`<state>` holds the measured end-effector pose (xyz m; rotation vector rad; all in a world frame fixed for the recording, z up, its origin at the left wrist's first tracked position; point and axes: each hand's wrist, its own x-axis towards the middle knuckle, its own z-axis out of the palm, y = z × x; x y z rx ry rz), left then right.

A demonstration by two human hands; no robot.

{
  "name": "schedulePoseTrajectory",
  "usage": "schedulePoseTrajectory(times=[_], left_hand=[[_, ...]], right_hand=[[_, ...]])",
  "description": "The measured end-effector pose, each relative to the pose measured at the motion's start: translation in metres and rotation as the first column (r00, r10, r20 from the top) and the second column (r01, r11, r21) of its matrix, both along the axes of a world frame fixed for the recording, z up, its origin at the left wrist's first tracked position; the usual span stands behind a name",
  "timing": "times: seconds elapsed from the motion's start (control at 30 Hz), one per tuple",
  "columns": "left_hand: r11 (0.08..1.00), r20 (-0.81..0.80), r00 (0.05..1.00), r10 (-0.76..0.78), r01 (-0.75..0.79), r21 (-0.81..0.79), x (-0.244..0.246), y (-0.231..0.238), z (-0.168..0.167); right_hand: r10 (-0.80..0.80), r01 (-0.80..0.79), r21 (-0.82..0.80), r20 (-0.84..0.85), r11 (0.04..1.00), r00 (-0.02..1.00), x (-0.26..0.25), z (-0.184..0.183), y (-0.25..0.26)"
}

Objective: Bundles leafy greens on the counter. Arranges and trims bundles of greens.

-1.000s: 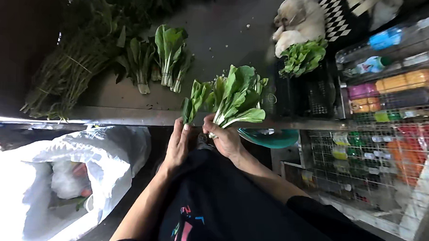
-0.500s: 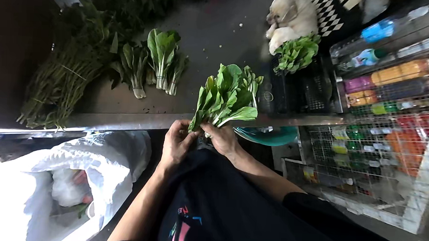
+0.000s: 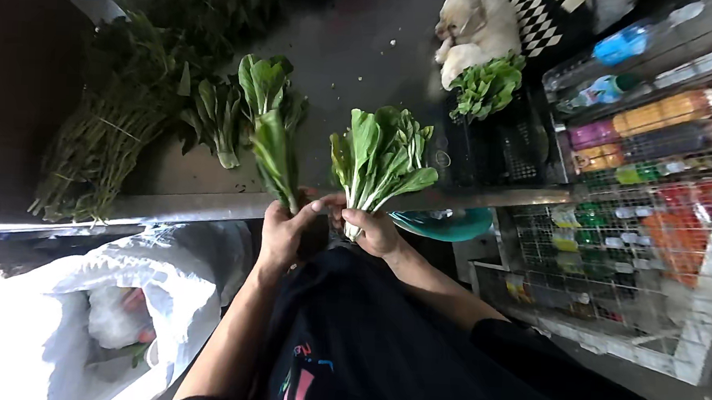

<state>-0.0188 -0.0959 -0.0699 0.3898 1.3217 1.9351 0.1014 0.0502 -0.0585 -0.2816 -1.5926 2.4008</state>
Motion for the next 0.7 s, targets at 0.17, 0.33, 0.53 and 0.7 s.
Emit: schedulePoseTrajectory(times=[0.17,0.33,0.53,0.7], left_hand=[[0.978,-0.021,0.994,-0.111,0.106,-0.18,-0.001,0.017,0.023],[0.993,-0.006,1.0,-0.017,0.016,-0.117,0.004,0.017,0.015],[0.987,0.121,0.982,0.145,-0.136,-0.085,0.004,0.017,0.001],[0.975,0.12,0.973,0.197,-0.181,-0.128,-0.003,0.044,0.001]], right_hand=[[-0.09,0.096,-0.041,0.139,0.995,0.986,0.008,0.004,-0.014],[-0.238,0.237,0.027,0.155,0.971,0.959,0.009,-0.008,-0.008],[-0.439,0.478,-0.224,0.204,0.849,0.875,0.014,0.004,0.021],[-0.526,0.539,-0.266,0.125,0.799,0.842,0.05,0.021,0.06]])
